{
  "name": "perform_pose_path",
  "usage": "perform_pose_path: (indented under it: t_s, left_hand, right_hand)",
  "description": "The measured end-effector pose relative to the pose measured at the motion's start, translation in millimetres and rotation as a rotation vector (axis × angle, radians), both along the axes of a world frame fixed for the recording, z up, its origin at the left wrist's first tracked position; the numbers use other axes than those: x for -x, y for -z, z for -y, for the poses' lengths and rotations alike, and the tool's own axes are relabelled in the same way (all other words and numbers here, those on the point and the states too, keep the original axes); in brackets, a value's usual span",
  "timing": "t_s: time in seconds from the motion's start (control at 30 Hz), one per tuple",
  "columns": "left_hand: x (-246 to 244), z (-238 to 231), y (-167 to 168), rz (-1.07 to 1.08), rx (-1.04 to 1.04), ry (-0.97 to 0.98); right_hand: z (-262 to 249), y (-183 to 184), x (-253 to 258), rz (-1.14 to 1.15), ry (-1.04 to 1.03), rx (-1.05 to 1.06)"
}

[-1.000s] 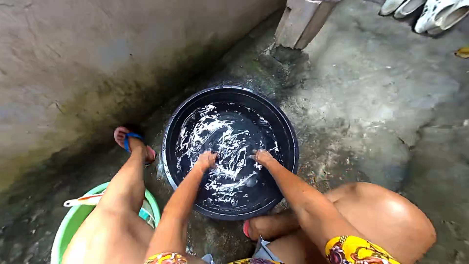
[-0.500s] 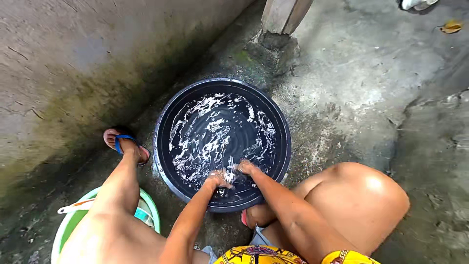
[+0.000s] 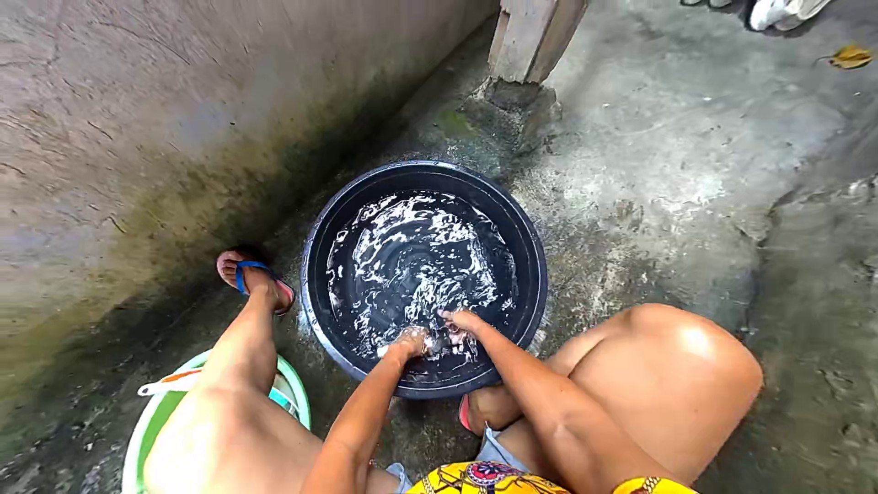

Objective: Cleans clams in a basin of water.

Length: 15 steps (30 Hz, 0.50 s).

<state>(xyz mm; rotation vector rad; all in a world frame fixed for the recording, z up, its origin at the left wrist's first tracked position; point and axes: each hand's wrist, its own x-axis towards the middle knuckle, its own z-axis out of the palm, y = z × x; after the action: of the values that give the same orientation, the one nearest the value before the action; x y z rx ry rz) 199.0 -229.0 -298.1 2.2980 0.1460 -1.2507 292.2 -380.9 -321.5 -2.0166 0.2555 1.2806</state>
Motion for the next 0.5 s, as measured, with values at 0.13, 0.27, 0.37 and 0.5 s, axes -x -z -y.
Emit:
perform_pose_path:
  t_s: [0.13, 0.27, 0.37, 0.5]
  left_hand:
    - [-1, -1, 13, -0.017, 0.065, -0.035]
    - [6, 5, 7, 0.019, -0.018, 0.003]
    - [3, 0, 1, -0.011, -0.082, -0.013]
    - [-1, -11, -12, -0.089, -0.159, 0.020]
  right_hand:
    - [-4, 8, -13, 0.191, 0.223, 0.030]
    - [10, 5, -9, 0.258, -0.457, 0.166]
    - [8, 11, -1, 0.101, -0.428, 0.078]
    - [-7, 17, 8, -0.226, -0.137, -0.048]
